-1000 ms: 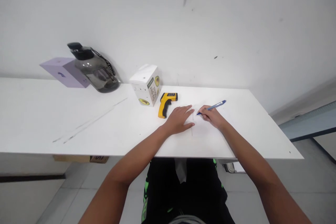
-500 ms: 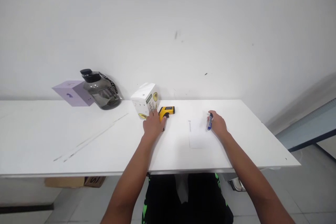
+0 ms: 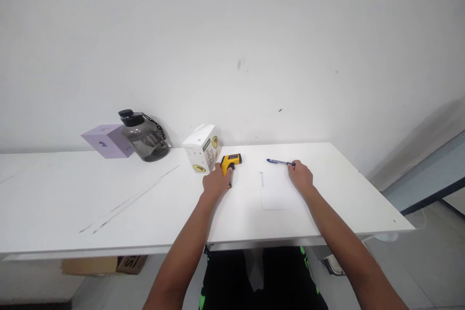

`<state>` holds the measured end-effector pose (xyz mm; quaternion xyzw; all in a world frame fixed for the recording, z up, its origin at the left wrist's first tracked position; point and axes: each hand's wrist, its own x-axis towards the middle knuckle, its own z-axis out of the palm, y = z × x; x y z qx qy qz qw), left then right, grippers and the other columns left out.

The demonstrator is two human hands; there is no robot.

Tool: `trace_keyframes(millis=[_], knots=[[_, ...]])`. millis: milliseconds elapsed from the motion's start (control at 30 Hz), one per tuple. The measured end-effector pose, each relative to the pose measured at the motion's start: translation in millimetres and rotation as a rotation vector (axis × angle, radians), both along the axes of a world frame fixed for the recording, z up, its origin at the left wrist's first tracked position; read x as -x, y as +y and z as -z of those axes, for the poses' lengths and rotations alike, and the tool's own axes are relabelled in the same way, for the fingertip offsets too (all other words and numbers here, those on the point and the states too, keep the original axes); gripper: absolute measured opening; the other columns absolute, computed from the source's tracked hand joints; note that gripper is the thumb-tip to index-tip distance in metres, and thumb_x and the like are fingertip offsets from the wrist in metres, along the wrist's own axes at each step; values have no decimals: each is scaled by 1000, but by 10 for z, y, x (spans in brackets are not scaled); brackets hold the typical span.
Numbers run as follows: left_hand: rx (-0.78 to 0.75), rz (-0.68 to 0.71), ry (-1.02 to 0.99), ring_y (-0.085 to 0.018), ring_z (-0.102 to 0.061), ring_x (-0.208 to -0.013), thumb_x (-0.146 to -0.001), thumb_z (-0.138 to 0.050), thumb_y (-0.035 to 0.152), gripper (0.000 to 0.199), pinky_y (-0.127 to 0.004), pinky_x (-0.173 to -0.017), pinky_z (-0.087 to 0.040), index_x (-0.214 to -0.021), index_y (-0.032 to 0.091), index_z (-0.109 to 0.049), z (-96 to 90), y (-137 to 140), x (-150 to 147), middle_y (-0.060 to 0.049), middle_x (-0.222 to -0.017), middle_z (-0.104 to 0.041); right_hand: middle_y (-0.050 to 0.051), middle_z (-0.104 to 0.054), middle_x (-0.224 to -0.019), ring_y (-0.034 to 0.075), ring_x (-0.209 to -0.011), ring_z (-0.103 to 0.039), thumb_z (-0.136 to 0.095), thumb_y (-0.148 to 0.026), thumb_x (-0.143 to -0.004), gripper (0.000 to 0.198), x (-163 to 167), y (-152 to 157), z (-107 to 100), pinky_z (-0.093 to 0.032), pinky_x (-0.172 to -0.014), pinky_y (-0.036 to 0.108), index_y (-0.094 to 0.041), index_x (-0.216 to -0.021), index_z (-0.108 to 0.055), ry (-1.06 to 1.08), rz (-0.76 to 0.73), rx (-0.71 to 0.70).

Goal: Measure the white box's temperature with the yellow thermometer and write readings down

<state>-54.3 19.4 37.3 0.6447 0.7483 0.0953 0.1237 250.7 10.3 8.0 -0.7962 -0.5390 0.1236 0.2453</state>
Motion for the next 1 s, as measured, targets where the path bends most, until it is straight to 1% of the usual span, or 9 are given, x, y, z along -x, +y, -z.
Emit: trace_keyframes(millis=[133,267,367,500,633,700,800,900,1000], knots=[[29,1,-13,-32,-64,-98,-83,-31,68,66,-43,-83,-41,-124,18,-41,-2,4,9,-15,-106,-68,11,-67,-90,26,-85,-60,-41,-41,-88,47,-66,-25,-82,-41,-69,34,-16,-125,-52,77,29,-121],[41,-9,-16,-33,-64,-96,-78,-39,70,67,-42,-82,-41,-120,18,-45,-9,-3,18,-14,-104,-68,4,-62,-76,19,-68,-56,-38,-46,-89,53,-42,-171,-274,-42,-68,32,-17,-131,-48,155,21,-442],[10,-13,-11,-32,-64,-93,-79,-43,63,58,-38,-74,-43,-114,16,-49,-12,-9,5,-14,-100,-68,1,-59,-73,15,-60,-52,-40,-48,-88,53,121,-307,-418,-42,-65,30,-17,-129,-50,185,-28,-602],[-28,-27,-65,-32,-63,-90,-82,-42,57,50,-36,-68,-43,-106,15,-54,1,4,16,-15,-96,-67,1,-59,-69,14,-59,-53,-46,-50,-86,46,521,-378,-477,-43,-62,28,-17,-115,-60,371,-203,-652],[-113,-50,-281,-32,-62,-89,-79,-50,59,53,-35,-68,-41,-108,15,-57,65,35,30,-14,-92,-66,0,-54,-61,14,-58,-51,-46,-53,-85,42,985,-267,-362,-42,-57,27,-17,-97,-64,643,-314,-567],[-195,-2,-590,-27,-62,-82,-76,-55,61,58,-32,-66,-41,-112,15,-57,101,29,-13,-9,-82,-65,1,-56,-68,14,-61,-51,-50,-53,-82,42,1177,-188,-273,-43,-59,28,-18,-102,-62,766,-319,-480],[-269,221,-1190,-19,-59,-75,-76,-58,60,60,-28,-67,-42,-118,16,-56,133,-32,-138,-2,-75,-61,4,-58,-90,15,-72,-54,-57,-57,-77,52,1371,-128,-150,-45,-62,27,-21,-115,-55,1006,-346,-315],[-101,430,-1541,-15,-58,-71,-81,-59,55,44,-27,-68,-44,-95,14,-64,138,-123,-247,-3,-75,-62,4,-56,-89,16,-78,-53,-52,-63,-80,50,1434,-158,-80,-46,-68,29,-23,-110,-57,1273,-599,-101],[154,485,-1704,-16,-59,-68,-82,-58,55,44,-30,-69,-46,-85,12,-65,134,-180,-274,-6,-73,-63,-3,-48,-72,12,-70,-48,-54,-62,-80,43,1400,-215,-75,-46,-73,29,-25,-101,-58,1447,-732,-69]])
